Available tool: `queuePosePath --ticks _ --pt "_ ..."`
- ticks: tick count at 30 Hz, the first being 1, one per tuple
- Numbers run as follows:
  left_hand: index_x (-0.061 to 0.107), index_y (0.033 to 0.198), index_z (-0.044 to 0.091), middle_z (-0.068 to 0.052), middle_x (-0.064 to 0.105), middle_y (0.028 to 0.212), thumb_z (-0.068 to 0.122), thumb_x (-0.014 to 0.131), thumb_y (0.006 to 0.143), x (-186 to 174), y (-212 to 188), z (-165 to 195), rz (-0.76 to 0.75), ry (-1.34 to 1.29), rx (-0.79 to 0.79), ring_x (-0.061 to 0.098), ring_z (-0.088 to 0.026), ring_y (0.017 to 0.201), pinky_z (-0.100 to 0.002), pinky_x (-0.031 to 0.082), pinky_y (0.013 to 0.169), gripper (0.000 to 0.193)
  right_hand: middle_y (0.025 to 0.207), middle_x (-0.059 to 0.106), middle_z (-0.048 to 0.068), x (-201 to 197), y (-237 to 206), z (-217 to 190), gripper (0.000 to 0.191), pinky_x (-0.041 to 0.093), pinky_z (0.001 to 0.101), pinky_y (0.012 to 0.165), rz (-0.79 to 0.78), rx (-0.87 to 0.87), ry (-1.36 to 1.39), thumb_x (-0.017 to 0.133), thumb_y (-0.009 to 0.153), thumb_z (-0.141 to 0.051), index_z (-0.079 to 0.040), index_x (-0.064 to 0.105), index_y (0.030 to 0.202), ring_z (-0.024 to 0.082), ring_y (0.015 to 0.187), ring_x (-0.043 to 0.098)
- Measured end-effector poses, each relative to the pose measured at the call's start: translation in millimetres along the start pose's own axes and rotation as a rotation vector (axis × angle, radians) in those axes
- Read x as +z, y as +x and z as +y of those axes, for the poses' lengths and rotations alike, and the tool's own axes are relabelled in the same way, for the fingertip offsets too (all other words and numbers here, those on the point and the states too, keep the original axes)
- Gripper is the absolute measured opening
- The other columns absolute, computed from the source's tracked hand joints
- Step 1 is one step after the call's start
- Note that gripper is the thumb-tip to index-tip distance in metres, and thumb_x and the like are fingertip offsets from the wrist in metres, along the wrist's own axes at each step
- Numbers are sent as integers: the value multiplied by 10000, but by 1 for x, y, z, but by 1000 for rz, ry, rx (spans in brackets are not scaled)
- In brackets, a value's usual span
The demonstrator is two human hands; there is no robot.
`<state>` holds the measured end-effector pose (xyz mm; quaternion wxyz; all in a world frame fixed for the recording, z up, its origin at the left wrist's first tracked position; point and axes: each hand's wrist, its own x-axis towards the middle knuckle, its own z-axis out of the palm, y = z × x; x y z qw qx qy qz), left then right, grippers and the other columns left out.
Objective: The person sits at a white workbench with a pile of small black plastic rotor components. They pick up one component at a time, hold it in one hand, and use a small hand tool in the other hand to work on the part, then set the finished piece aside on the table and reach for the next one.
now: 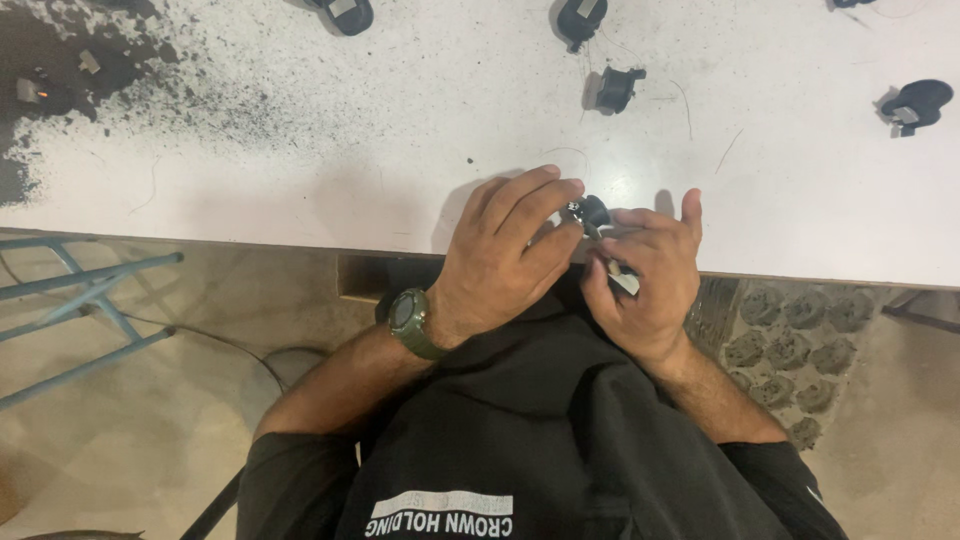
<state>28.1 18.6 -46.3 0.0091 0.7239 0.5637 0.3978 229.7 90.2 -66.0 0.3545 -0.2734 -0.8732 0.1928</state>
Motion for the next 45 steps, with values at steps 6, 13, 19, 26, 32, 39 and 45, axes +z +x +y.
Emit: queuePosePath --ticks 6,13,19,26,32,39,45 --pt "702 1101 84 -77 522 1460 150 750 1028 5 -4 -3 -42 132 32 453 -269 1426 -459 484 1133 109 968 661 81 1 0 -1 315 246 609 1303 -6 18 13 794 826 50 -70 617 1057 301 1151 682" --pt "726 1129 109 -66 554 1443 186 753 1030 5 -3 1 3 137 48 464 -252 1404 -453 464 1123 129 950 667 79 0 2 -2 320 252 621 1293 -16 0 16 798 805 41 -69 613 1041 302 1130 674" --pt "725 1090 118 -27 607 1238 167 799 969 5 -2 3 -57 27 -130 540 -208 1197 -416 471 993 150 946 661 77 2 0 0 310 242 608 1302 -2 -3 16 796 814 50 -74 616 1034 292 1125 680" --pt "720 1049 121 -6 626 1216 154 800 912 3 1 4 -81 -6 -204 550 -213 1200 -424 431 1020 162 949 650 75 3 -8 6 343 194 593 1305 40 -142 74 791 835 85 -66 585 1063 315 1175 696" --pt "715 1027 108 -14 669 1248 163 785 913 1 5 3 -89 -43 -213 543 -238 1279 -474 389 1112 145 951 654 79 7 -9 7 354 220 577 1309 11 -106 53 788 836 114 -60 584 1068 285 1158 719" --pt "734 1087 97 -16 681 1236 153 768 932 -1 6 2 -84 -91 -209 552 -242 1287 -467 388 1124 169 940 669 77 4 0 -2 336 246 562 1297 5 -73 12 781 815 130 -50 613 1043 274 1117 722" --pt "732 1106 77 -1 706 1197 120 756 914 -7 15 0 -86 -146 -223 579 -234 1213 -450 394 1058 198 957 673 67 -3 15 -11 323 304 569 1274 -10 -67 -10 781 814 115 -71 605 1011 269 1122 722"
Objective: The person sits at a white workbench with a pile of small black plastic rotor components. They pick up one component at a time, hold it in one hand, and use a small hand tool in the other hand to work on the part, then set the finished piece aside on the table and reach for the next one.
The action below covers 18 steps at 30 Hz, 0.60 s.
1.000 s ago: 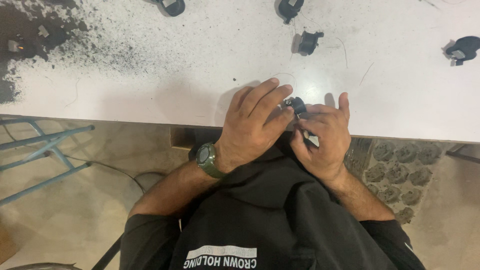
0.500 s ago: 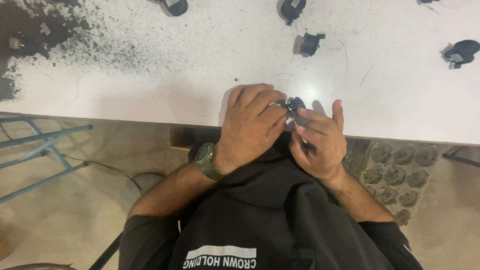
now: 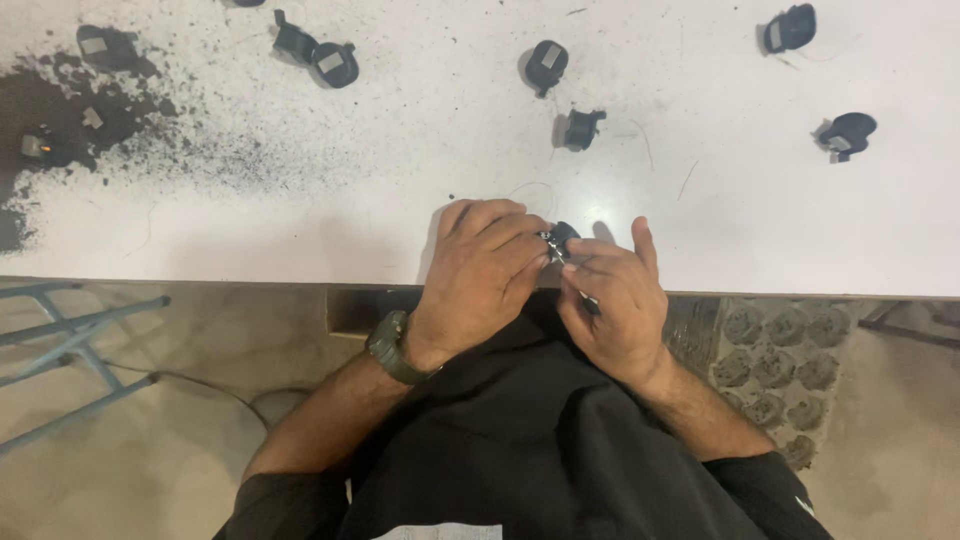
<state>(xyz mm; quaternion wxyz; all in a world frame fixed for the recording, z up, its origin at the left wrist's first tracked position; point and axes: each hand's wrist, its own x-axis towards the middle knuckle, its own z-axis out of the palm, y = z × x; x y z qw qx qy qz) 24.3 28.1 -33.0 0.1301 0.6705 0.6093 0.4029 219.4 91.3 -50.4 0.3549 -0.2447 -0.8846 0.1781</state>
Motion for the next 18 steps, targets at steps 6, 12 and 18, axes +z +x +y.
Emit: queuePosePath --ticks 6,12,18 --pt "727 1074 98 -4 709 1167 123 749 913 -1 2 -1 -15 1 12 580 -234 1215 -442 396 1047 165 1074 701 94 -3 3 3 313 320 578 1257 -39 -7 -23 788 825 96 -61 633 1046 269 1158 699" --pt "694 972 96 -44 682 1166 156 756 871 -2 3 -1 33 69 -79 584 -250 1240 -447 408 1036 133 1005 594 69 -20 8 8 284 167 593 1327 33 -24 -83 709 828 57 -125 691 1045 309 1240 634" --pt "718 1028 65 -110 637 1255 294 786 916 0 7 -2 23 108 -20 522 -340 1291 -524 361 1046 264 1137 581 139 -23 19 10 523 93 683 1191 -185 180 -219 923 728 -317 -56 735 1141 389 1321 464"
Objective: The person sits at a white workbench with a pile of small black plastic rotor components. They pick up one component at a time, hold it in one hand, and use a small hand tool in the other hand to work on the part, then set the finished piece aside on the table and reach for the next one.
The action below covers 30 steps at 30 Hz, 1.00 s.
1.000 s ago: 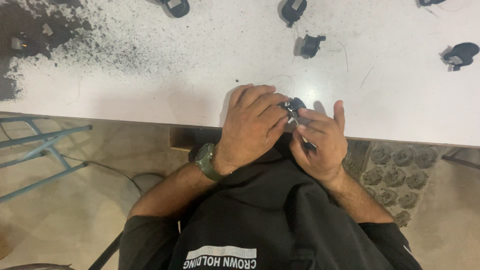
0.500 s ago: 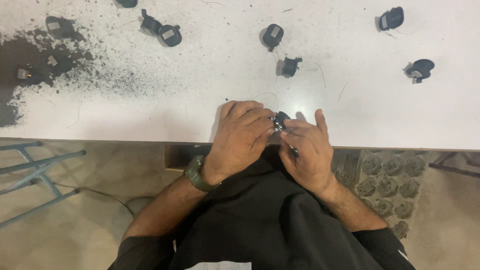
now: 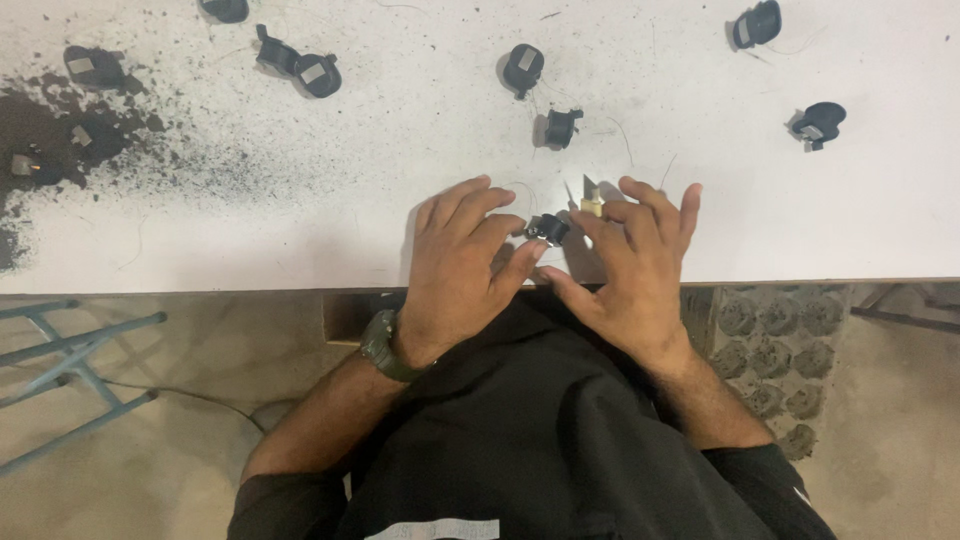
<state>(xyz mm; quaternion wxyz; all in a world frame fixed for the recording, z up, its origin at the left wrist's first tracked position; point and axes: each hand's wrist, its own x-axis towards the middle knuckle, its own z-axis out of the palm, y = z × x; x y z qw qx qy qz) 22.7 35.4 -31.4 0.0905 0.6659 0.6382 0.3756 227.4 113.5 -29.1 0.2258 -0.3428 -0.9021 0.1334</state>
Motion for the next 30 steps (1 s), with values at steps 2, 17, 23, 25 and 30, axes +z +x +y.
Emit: queuePosePath --ticks 2,17,23,25,30 --pt "708 1011 62 -105 641 1260 295 786 922 2 1 2 13 -18 -14 526 -339 1306 -540 353 1094 261 1165 576 93 8 1 -4 413 119 664 1252 38 -16 -18 897 806 -219 -85 741 1163 343 1345 491" --pt "765 979 112 -91 634 1351 304 680 1020 -4 -2 -10 -57 -124 -79 447 -326 1435 -625 233 1236 214 1133 591 68 22 -11 4 355 99 640 1295 93 -80 29 911 820 -224 -96 754 1111 318 1327 515" --pt "772 904 106 -112 620 1383 292 673 982 7 6 -1 -95 -78 -96 400 -340 1459 -646 161 1238 225 1139 594 65 25 -15 9 332 55 652 1297 85 -127 3 920 818 -224 -108 757 1084 311 1335 514" --pt "773 892 109 -106 623 1374 279 685 968 10 7 0 -85 -83 -113 396 -342 1457 -649 151 1234 205 1142 599 59 26 -16 11 324 44 651 1296 90 -142 -13 924 819 -227 -116 757 1075 308 1336 514" --pt "764 876 121 -64 649 1348 241 708 957 13 11 -3 -94 -117 -159 404 -326 1471 -645 151 1246 155 1121 595 52 28 -18 9 339 36 646 1294 126 -171 -22 940 824 -251 -117 765 1081 304 1322 516"
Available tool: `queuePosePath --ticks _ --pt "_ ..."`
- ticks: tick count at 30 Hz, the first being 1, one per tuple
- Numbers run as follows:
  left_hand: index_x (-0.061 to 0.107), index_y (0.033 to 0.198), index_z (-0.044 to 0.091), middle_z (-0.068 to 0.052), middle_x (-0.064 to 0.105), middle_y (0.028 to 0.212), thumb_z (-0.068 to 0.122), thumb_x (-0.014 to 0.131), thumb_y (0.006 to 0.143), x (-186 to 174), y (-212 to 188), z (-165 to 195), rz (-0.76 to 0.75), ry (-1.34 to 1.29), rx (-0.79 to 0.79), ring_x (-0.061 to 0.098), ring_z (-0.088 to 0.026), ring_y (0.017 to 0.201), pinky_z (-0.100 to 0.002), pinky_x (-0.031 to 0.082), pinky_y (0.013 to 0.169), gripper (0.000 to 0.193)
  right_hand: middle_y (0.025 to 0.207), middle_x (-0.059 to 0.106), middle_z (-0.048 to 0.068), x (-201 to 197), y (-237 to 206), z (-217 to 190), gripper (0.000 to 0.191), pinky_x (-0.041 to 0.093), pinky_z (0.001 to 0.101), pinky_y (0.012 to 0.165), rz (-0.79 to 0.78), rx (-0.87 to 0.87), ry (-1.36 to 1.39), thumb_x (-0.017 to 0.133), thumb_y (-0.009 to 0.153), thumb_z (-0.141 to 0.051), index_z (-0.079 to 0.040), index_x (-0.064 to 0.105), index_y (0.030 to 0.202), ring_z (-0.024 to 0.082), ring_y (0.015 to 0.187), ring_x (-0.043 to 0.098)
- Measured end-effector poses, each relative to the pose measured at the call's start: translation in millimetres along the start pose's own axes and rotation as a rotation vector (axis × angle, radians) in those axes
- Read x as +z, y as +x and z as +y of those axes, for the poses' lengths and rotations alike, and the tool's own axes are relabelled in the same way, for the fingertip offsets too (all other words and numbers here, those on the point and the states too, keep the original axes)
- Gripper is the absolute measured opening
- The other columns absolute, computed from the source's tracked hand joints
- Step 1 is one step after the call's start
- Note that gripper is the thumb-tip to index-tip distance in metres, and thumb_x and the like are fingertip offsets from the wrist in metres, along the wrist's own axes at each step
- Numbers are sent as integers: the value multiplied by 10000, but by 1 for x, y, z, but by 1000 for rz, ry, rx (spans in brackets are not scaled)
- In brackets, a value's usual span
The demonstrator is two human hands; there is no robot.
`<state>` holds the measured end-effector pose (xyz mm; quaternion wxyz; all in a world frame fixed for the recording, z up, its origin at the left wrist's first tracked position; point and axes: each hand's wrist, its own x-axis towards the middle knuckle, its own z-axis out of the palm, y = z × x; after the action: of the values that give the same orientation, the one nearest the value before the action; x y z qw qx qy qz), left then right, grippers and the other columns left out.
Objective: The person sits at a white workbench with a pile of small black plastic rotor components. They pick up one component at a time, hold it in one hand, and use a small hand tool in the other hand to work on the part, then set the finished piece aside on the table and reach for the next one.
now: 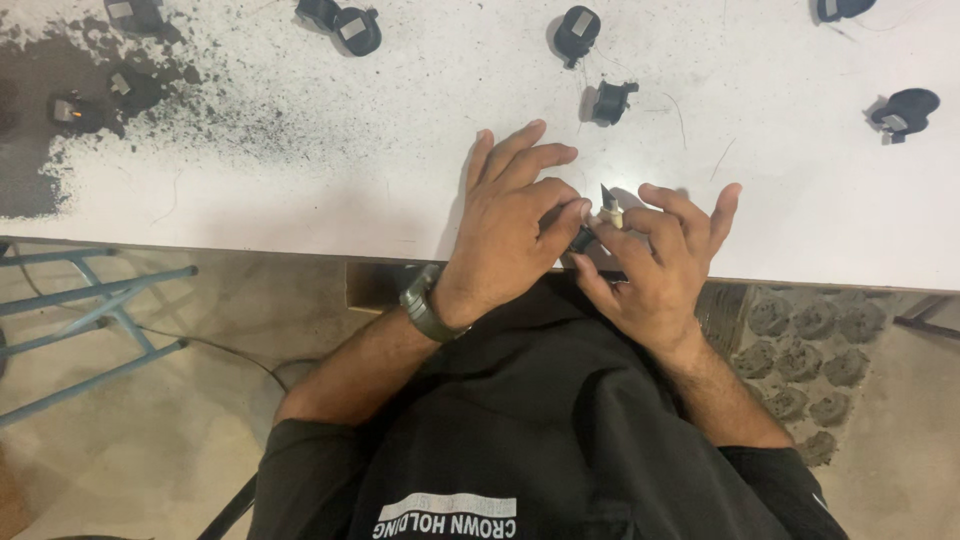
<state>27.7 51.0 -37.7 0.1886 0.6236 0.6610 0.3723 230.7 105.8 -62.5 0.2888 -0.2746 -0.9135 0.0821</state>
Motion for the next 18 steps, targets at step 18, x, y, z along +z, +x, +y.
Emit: queuePosePath --ticks 18 --pt "734 979 165 -32 570 1464 187 781 935 -12 -9 -6 17 -21 196 354 -307 1537 -619 217 1300 68 1103 592 63 -1 4 -3 296 55 641 1302 -2 76 30 921 822 -235 -97 762 1030 299 1307 534"
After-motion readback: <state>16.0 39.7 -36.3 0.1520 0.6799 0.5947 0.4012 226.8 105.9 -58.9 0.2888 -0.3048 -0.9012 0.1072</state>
